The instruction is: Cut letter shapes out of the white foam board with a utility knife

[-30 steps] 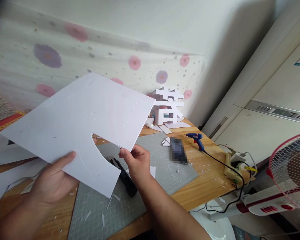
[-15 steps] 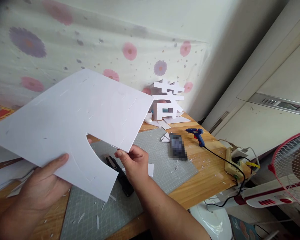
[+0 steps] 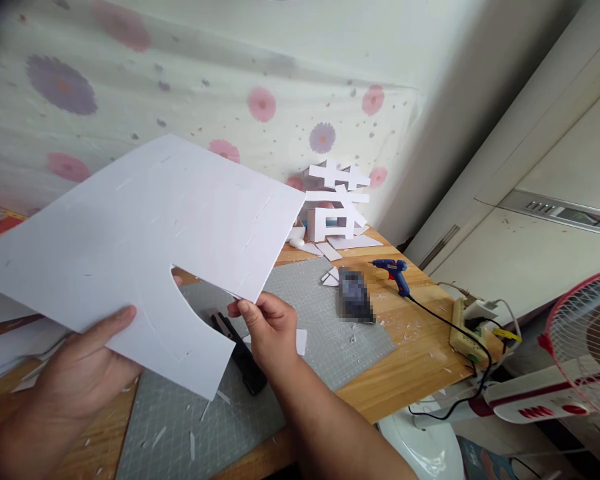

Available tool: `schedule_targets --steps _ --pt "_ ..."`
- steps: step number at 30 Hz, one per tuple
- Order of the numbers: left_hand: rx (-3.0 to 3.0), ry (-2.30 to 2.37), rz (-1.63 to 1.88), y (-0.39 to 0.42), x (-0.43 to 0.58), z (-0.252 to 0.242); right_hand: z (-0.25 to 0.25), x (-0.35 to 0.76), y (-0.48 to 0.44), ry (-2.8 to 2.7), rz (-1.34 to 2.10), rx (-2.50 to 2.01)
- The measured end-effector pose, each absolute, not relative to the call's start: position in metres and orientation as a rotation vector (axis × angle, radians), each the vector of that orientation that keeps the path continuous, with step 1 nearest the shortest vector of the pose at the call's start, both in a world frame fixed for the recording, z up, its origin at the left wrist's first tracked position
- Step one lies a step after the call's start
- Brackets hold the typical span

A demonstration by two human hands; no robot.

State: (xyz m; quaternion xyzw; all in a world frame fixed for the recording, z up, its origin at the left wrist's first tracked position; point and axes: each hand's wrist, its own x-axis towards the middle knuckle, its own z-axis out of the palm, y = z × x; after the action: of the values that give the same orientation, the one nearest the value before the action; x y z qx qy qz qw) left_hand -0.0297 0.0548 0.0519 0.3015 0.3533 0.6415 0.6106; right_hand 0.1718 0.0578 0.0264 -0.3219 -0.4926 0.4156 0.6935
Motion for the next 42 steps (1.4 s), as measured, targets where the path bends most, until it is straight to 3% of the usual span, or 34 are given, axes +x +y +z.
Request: schedule_targets --steps 13,42 --pt "0.679 0.772 1.461 0.056 -0.027 0.048 0.026 0.166 0.061 -0.976 1.095 -0.677" --pt "0.687 0.689 1.297 0.049 -0.025 0.039 0.021 0.166 0.062 -1.086 1.055 -0.824"
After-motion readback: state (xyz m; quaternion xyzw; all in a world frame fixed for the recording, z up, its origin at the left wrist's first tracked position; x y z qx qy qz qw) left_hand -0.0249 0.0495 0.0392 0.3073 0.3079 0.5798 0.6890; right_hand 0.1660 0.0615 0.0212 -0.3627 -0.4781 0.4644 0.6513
